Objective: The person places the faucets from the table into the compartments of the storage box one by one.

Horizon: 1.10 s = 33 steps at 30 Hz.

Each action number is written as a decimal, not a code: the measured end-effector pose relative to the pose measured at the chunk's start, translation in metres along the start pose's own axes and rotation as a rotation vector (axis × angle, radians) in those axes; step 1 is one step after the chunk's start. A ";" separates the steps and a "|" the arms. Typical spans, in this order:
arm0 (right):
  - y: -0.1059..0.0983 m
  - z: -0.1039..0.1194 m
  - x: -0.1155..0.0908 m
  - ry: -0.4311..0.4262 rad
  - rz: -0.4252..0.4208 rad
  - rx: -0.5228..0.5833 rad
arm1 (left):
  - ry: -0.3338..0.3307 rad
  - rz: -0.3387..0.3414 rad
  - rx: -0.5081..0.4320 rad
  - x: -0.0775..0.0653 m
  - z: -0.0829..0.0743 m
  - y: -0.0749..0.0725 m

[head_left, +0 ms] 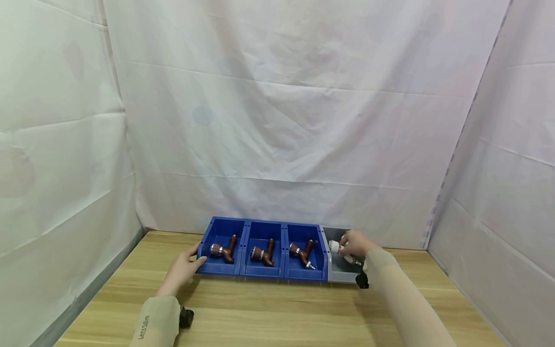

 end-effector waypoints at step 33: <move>0.003 -0.003 0.006 -0.006 0.008 -0.018 | 0.000 0.030 0.002 0.003 0.001 -0.002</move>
Point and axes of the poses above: each hand's wrist, its own x-axis towards the middle knuckle, its own y-axis out of the palm, z = x × y, the point moved 2 cm from there along x, towards the middle knuckle, and after that the axes turned 3 degrees about y, right-handed, at the moved point
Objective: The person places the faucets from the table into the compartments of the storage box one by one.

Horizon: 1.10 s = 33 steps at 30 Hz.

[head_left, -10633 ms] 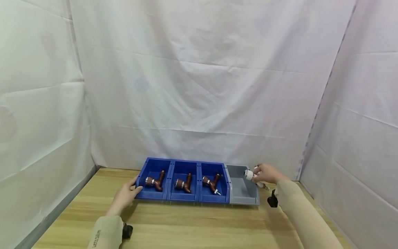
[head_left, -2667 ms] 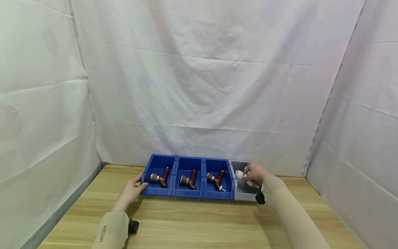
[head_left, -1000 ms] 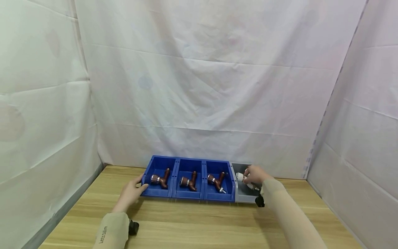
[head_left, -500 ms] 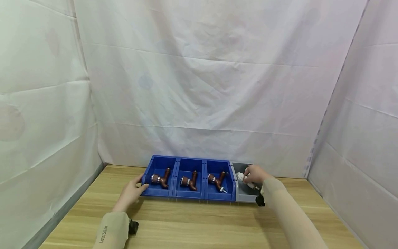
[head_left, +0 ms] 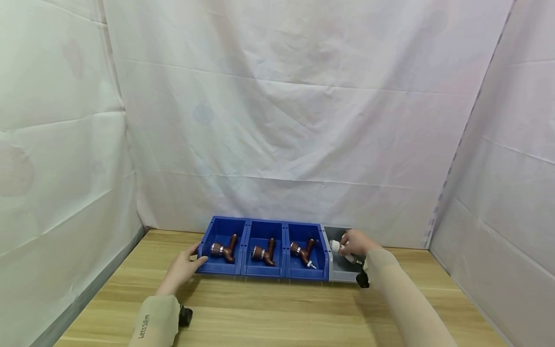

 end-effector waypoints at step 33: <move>-0.002 0.013 -0.006 0.017 -0.005 -0.006 | -0.012 -0.003 -0.004 -0.002 -0.002 -0.001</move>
Point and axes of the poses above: each hand's wrist, its own x-axis towards the middle knuckle, its own y-axis out of the palm, z = x × y, the point moved 2 cm from there along x, towards the middle knuckle, and after that the axes turned 3 degrees about y, right-handed, at the moved point
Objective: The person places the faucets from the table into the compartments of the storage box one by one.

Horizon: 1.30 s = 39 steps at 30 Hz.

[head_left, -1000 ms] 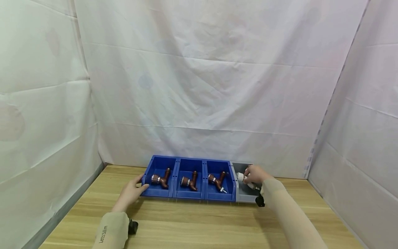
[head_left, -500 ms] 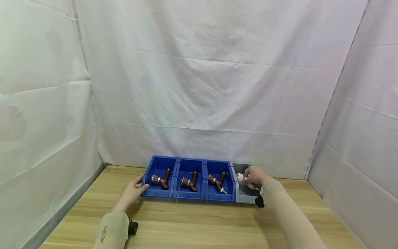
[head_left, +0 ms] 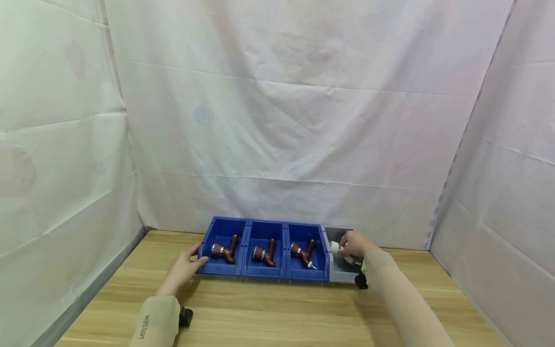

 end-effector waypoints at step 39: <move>0.004 0.002 -0.003 0.016 0.008 0.032 | 0.014 -0.011 -0.002 0.001 0.001 0.001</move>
Point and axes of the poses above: each hand's wrist, its own x-axis towards the middle knuckle, its own y-axis out of the palm, z = x × y, the point moved 2 cm from there along x, towards the middle knuckle, and after that the axes turned 3 degrees about y, right-handed, at the moved point
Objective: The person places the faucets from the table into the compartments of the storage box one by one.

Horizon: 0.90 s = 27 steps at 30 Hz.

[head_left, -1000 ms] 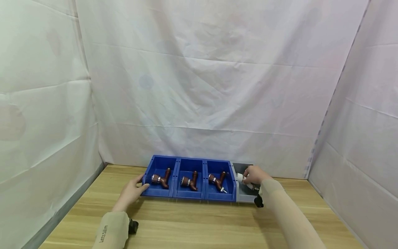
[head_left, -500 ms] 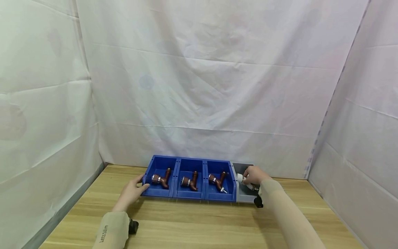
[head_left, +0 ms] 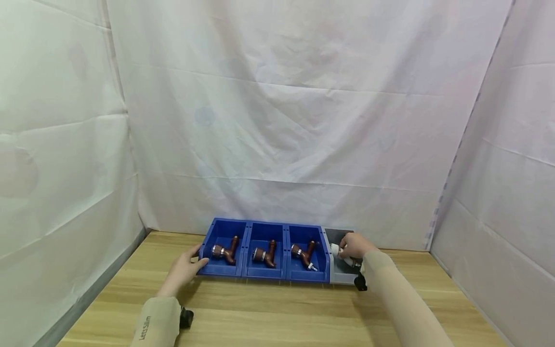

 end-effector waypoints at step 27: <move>0.007 -0.006 0.006 0.016 -0.012 0.015 | -0.012 0.014 -0.017 0.003 0.007 0.002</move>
Point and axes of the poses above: each hand's wrist, its own x-axis towards the middle knuckle, its own y-axis out of the palm, z = x × y, the point moved 2 cm from there along x, towards the middle knuckle, and after that the axes turned 3 degrees about y, right-handed, at the moved point
